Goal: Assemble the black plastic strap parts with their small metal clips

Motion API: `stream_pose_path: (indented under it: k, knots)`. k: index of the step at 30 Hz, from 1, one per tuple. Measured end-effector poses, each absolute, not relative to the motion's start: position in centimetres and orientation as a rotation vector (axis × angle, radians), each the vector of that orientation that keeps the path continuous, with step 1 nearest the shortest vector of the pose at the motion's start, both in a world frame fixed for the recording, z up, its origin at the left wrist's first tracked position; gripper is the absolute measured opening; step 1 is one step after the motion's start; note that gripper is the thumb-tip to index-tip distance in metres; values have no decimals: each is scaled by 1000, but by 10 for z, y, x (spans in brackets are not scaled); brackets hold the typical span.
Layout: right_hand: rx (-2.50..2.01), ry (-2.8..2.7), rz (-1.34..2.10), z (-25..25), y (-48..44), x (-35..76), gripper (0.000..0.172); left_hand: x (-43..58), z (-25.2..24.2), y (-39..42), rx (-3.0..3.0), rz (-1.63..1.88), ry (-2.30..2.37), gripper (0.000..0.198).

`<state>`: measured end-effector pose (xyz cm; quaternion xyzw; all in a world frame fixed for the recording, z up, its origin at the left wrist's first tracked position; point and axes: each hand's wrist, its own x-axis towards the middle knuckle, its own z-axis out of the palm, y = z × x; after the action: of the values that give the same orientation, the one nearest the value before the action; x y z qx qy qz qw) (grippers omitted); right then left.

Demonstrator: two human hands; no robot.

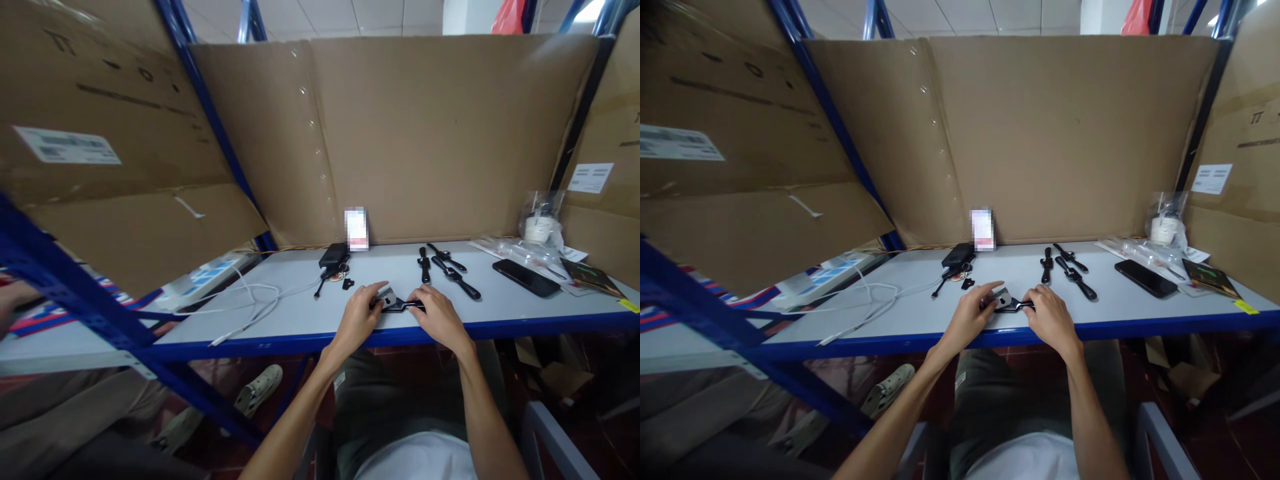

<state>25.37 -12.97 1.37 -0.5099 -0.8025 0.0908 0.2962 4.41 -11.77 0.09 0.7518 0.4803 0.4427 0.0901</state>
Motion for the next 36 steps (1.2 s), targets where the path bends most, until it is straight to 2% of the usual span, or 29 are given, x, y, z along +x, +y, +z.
stream_pose_path:
  k: [4, 9, 13, 14, 19, 26, 31, 36]
  knots:
    - [-1360, -2131, 240, 14, -129, 254, 14, 47, 2, -120, 2242, 1316, 1383, 10]
    - [-1343, -2127, 252, 13, -129, 254, 13, 40, 6, -116, 1812, 1516, 1259, 13]
    - [-1348, -2131, 271, 12, -128, 255, 13, 34, 9, -113, 1499, 1535, 1093, 47]
    - [-1352, -2134, 275, 12, -127, 255, 13, 34, 10, -113, 1474, 1508, 1078, 49]
    - [-1346, -2129, 272, 9, -125, 255, 14, 36, 10, -116, 1409, 1537, 1018, 30]
    - [-1346, -2134, 259, 10, -125, 255, 13, 37, 8, -116, 1527, 1582, 1113, 29]
    - [-1347, -2137, 250, 11, -127, 254, 12, 36, 6, -113, 1592, 1540, 1127, 40]
    - [-1310, -2142, 248, 10, -127, 254, 12, 40, 1, -112, 1615, 1542, 1134, 21]
